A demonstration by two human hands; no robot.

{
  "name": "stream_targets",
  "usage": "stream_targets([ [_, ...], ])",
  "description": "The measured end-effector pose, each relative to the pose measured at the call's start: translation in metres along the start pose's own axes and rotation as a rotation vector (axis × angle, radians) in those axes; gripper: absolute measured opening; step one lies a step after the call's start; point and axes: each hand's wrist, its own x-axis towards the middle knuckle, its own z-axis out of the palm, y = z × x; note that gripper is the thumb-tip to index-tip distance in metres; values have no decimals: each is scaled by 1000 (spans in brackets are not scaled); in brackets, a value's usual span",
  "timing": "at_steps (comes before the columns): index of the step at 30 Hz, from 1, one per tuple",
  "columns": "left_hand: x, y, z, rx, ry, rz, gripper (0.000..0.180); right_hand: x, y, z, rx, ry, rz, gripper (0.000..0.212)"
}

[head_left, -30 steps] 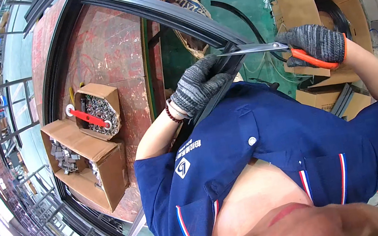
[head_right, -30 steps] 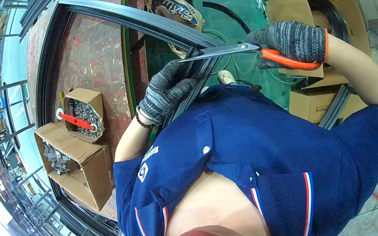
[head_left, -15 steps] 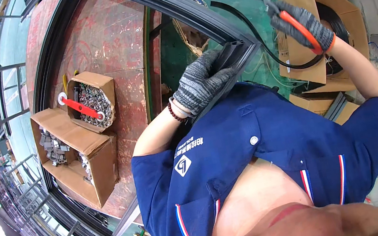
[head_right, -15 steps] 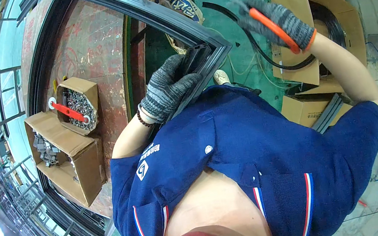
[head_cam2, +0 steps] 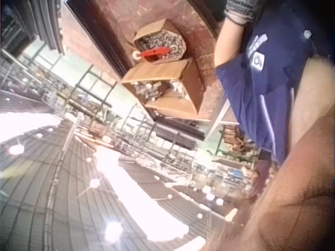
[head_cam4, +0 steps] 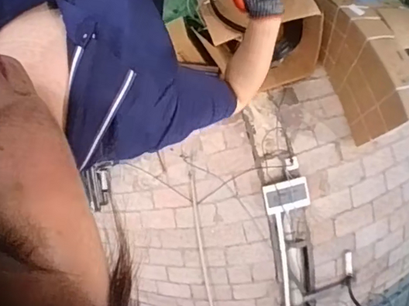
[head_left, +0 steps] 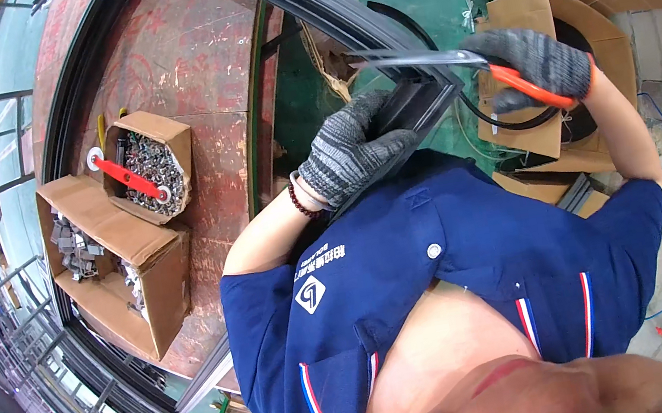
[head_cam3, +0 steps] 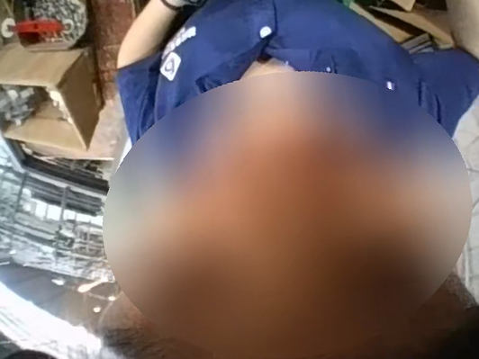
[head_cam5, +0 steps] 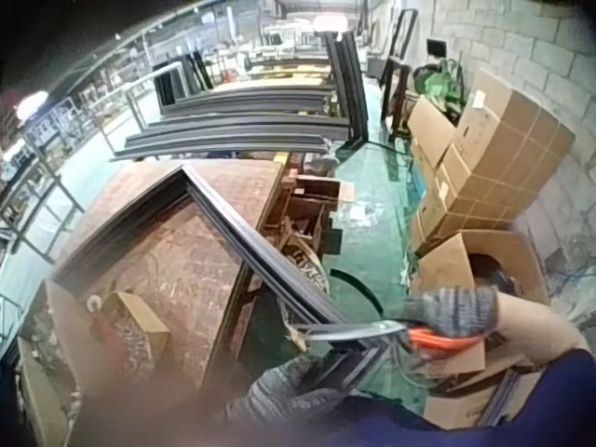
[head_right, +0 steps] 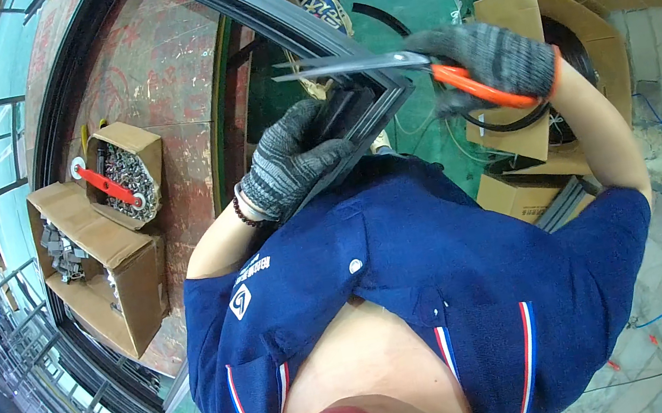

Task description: Inserting a rubber gasket seal into the perimeter of a metal window frame.

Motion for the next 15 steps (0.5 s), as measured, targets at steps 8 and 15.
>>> stream_targets([
  [8, 7, -14, 3, 231, 2, 137, 49, -39, -14, -20, -14, -263, 183, 79],
  [15, 8, -18, 4, 269, 22, 246, 48, -39, -15, -22, 87, -345, 212, 70],
])
